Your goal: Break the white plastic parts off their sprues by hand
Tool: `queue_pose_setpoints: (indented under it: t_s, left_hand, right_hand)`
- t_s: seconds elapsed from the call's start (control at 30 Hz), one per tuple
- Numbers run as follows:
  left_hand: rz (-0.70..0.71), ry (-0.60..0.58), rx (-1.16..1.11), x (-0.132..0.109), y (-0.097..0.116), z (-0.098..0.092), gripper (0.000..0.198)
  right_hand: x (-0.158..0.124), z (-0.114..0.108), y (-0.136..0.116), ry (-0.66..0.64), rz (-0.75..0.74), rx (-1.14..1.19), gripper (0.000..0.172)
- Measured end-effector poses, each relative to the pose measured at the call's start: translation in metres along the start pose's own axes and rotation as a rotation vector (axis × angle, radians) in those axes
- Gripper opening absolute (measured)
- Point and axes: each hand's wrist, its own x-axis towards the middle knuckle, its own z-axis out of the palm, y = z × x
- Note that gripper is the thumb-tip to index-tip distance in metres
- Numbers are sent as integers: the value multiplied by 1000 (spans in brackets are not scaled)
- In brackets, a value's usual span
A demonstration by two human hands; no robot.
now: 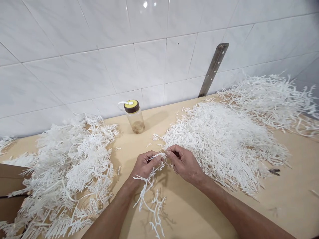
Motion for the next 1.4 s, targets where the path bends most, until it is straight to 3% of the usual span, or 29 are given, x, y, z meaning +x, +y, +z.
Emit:
queue_pose_setpoints:
  t_s: [0.13,0.23,0.4,0.67,0.9,1.1,1.4]
  left_hand:
    - [3,78,-20,1,-5,-1,44]
    - [-19,72,-45,2,-6,-1,44]
    - [-8,54,-9,0,0,0,44]
    - [-39,78,-132,-1,5,5,42]
    - [-2,77,-137,-2,6,6,37]
    - [-1,91,-63,-2,5,6,38]
    - [118,178,67,6,-18,5,53]
  right_hand:
    - [0,1,-2,-31,8,24,25]
    - [0,1,-2,-34,1,8,25]
    - [0,-1,-1,33,-13,-47,24]
    - [-2,0,-2,105,-4,-44,24]
    - [-4,1,-3,26,8,8,22]
    - [-3,2,3,-39,19,71,30]
    - [0,0,3,-28,67,34,21]
